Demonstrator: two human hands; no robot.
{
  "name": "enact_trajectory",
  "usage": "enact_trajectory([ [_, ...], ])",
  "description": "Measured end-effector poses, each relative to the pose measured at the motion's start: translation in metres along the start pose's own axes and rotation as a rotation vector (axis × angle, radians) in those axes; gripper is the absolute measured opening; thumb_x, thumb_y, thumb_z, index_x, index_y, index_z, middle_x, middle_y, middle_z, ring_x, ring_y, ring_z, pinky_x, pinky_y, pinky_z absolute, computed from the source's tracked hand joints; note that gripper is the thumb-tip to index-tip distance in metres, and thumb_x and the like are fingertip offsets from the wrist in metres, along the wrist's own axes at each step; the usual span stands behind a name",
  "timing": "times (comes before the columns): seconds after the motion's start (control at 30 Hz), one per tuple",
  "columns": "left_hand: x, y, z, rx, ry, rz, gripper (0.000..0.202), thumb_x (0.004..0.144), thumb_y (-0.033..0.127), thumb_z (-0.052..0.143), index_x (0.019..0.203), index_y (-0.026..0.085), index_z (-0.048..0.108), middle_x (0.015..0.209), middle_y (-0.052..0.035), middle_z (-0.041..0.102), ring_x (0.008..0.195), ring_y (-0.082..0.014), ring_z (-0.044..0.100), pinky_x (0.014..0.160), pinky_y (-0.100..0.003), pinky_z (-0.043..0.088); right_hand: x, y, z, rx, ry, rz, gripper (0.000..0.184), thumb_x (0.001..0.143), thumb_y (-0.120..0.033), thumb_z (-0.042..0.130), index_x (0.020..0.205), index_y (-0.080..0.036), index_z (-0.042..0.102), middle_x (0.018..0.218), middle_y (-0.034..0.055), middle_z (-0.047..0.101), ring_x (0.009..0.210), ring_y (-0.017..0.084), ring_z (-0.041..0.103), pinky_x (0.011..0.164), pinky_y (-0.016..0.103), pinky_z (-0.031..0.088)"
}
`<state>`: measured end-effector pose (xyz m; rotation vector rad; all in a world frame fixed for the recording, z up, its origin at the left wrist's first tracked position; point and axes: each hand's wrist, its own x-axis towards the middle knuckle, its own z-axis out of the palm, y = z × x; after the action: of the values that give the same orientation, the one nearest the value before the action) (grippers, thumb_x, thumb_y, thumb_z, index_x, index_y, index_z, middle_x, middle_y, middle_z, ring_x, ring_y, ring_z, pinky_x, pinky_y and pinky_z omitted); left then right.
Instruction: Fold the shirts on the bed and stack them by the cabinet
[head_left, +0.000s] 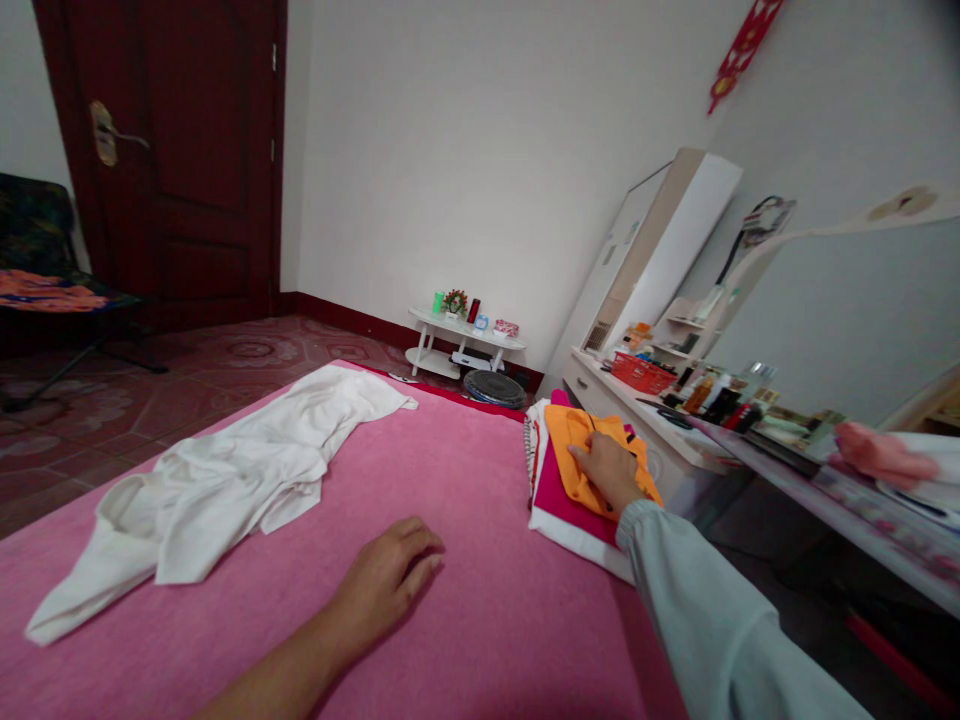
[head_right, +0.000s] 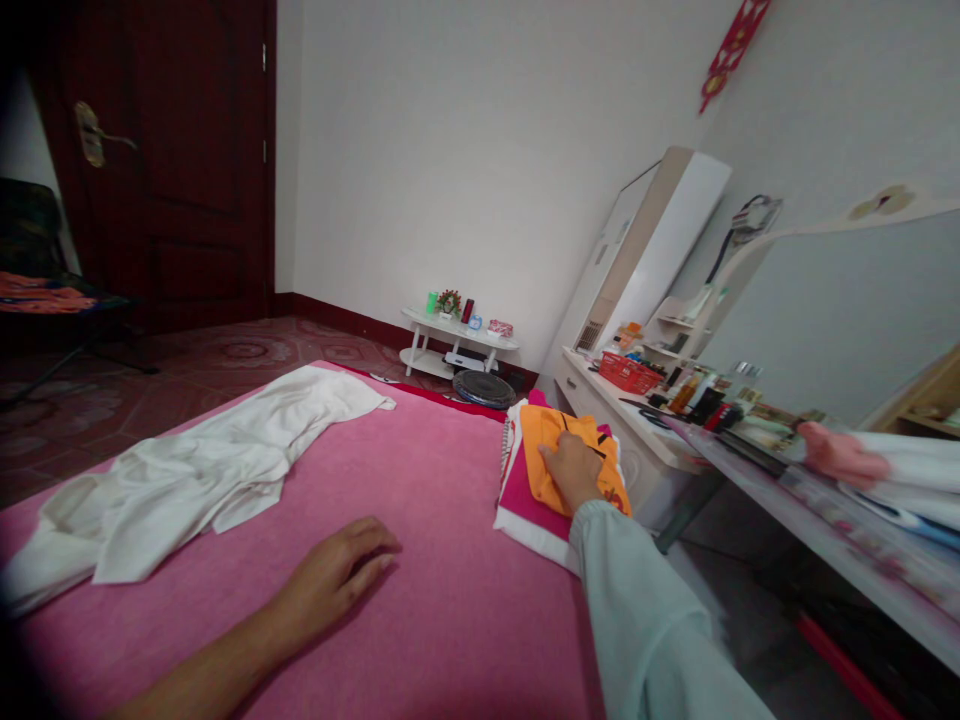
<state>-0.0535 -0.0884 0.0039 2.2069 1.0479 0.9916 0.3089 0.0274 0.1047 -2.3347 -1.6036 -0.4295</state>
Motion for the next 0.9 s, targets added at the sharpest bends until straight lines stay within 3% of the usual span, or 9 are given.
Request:
enact_trajectory([
  [0.1,0.0,-0.001,0.001,-0.005,-0.011,-0.004,0.021,0.092,0.026,0.046,0.092,0.021,0.067,0.09,-0.0053,0.063,0.087,-0.0175,0.059,0.08,-0.028,0.045,0.013,-0.003,0.001,-0.016,0.009,0.052,0.023,0.08,-0.029,0.054,0.092,-0.015,0.068,0.093,0.0169,0.069,0.09,0.029,0.066,0.072,0.036,0.045],
  [0.2,0.0,-0.004,0.002,-0.005,-0.01,-0.008,0.02,0.091,0.025,0.047,0.091,0.021,0.067,0.09,-0.0056,0.062,0.087,-0.0177,0.059,0.079,-0.028,0.045,0.018,-0.007,0.0,0.156,0.143,0.066,0.03,0.085,-0.033,0.045,0.099,-0.016,0.066,0.094,0.0138,0.07,0.087,0.025,0.065,0.073,0.034,0.046],
  [0.33,-0.001,-0.007,0.002,-0.012,0.0,-0.005,0.02,0.09,0.025,0.047,0.091,0.02,0.067,0.09,-0.0058,0.062,0.086,-0.0176,0.059,0.078,-0.028,0.045,0.007,-0.012,0.0,0.545,0.248,-0.169,0.038,0.087,-0.039,0.042,0.109,-0.014,0.061,0.102,0.0111,0.069,0.086,0.02,0.064,0.08,0.031,0.046],
  [0.47,-0.001,-0.005,0.001,-0.012,-0.006,-0.009,0.02,0.089,0.023,0.047,0.089,0.02,0.067,0.09,-0.0057,0.062,0.086,-0.0175,0.059,0.077,-0.027,0.045,-0.025,-0.01,0.003,0.501,0.354,-0.279,0.035,0.09,-0.039,0.039,0.097,-0.015,0.064,0.098,0.0104,0.068,0.09,0.022,0.06,0.081,0.032,0.043],
  [0.53,0.0,-0.004,0.0,-0.011,-0.009,-0.009,0.02,0.089,0.023,0.047,0.088,0.02,0.067,0.09,-0.0058,0.062,0.086,-0.0175,0.059,0.077,-0.027,0.045,-0.044,-0.007,0.006,0.39,0.334,-0.355,0.032,0.091,-0.037,0.04,0.085,-0.016,0.064,0.088,0.0091,0.067,0.083,0.02,0.059,0.077,0.031,0.041],
  [0.63,0.0,-0.004,0.0,0.002,-0.019,-0.002,0.021,0.089,0.023,0.046,0.087,0.02,0.067,0.089,-0.0058,0.061,0.086,-0.0176,0.058,0.077,-0.027,0.045,-0.072,-0.001,0.009,0.261,0.15,-0.604,0.034,0.091,-0.036,0.044,0.069,-0.017,0.061,0.074,0.0049,0.063,0.073,0.017,0.055,0.073,0.029,0.038],
  [0.7,0.0,-0.005,0.001,0.01,-0.022,0.002,0.022,0.089,0.023,0.046,0.086,0.02,0.067,0.089,-0.0058,0.061,0.085,-0.0176,0.058,0.077,-0.028,0.045,-0.082,0.004,0.009,0.271,0.087,-0.695,0.036,0.092,-0.037,0.044,0.066,-0.018,0.059,0.069,0.0027,0.06,0.069,0.016,0.054,0.071,0.028,0.037],
  [0.77,0.0,-0.006,0.002,0.012,-0.022,0.005,0.021,0.089,0.023,0.046,0.086,0.02,0.067,0.089,-0.0057,0.061,0.085,-0.0175,0.058,0.077,-0.028,0.045,-0.082,0.014,0.006,0.346,0.143,-0.624,0.036,0.093,-0.037,0.043,0.066,-0.019,0.059,0.067,0.0019,0.058,0.067,0.016,0.053,0.07,0.028,0.038],
  [0.9,0.0,-0.006,0.004,0.012,-0.027,0.01,0.021,0.089,0.022,0.046,0.087,0.02,0.067,0.091,-0.0055,0.061,0.086,-0.0175,0.058,0.078,-0.027,0.045,-0.051,0.042,0.002,0.498,0.353,-0.276,0.023,0.087,-0.032,0.045,0.079,-0.018,0.062,0.084,0.0063,0.064,0.081,0.02,0.057,0.076,0.031,0.042],
])
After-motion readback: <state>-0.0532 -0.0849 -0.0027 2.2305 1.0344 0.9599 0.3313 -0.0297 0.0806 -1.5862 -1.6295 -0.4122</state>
